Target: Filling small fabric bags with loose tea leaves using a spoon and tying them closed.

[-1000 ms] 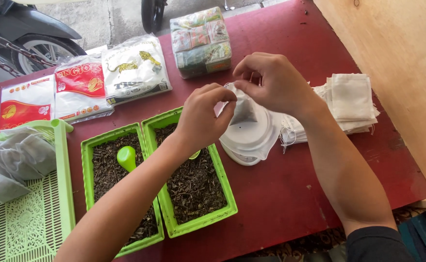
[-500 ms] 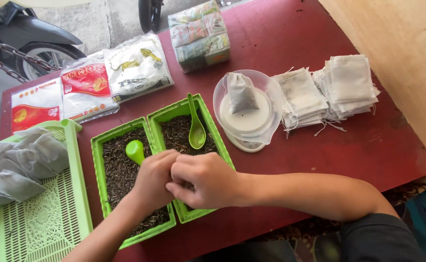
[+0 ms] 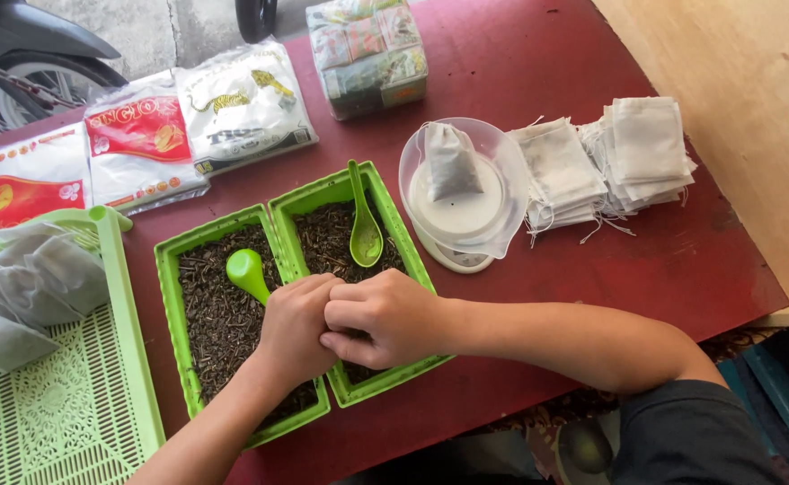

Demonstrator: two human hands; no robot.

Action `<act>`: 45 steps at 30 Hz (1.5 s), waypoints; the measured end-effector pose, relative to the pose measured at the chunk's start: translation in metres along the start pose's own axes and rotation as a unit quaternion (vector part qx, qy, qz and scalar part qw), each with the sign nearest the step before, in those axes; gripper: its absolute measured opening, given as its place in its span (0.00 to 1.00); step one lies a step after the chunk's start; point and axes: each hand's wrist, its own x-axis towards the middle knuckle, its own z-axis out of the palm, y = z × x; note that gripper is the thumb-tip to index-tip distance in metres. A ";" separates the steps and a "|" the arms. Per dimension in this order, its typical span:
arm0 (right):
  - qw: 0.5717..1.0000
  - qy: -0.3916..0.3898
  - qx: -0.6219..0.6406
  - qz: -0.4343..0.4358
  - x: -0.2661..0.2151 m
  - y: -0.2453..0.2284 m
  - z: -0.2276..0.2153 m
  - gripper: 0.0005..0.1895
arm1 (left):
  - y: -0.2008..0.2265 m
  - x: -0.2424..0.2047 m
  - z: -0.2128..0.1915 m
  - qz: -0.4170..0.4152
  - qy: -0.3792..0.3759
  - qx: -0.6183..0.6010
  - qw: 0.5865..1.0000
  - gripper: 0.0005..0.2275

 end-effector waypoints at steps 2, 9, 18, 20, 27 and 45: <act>1.000 -0.007 0.003 0.000 0.000 -0.001 -0.002 0.11 | 0.000 -0.001 0.001 0.000 0.001 0.006 1.000 0.08; 1.000 -0.014 0.023 -0.003 0.001 0.002 -0.002 0.11 | 0.005 0.004 -0.002 -0.002 0.000 0.009 1.000 0.05; 1.000 -0.009 0.020 -0.006 -0.002 0.004 0.000 0.09 | 0.007 0.005 -0.003 0.000 0.002 0.027 1.000 0.05; 1.000 -0.009 0.017 -0.006 -0.001 0.002 -0.001 0.10 | 0.006 0.003 -0.003 -0.003 0.000 0.027 1.000 0.05; 1.000 -0.007 0.015 -0.007 -0.002 0.001 -0.003 0.10 | 0.006 0.003 -0.002 -0.012 -0.001 0.021 1.000 0.06; 0.982 -0.041 0.131 0.128 0.030 0.000 -0.075 0.06 | 0.023 0.015 -0.013 -0.095 -0.007 -0.075 0.993 0.15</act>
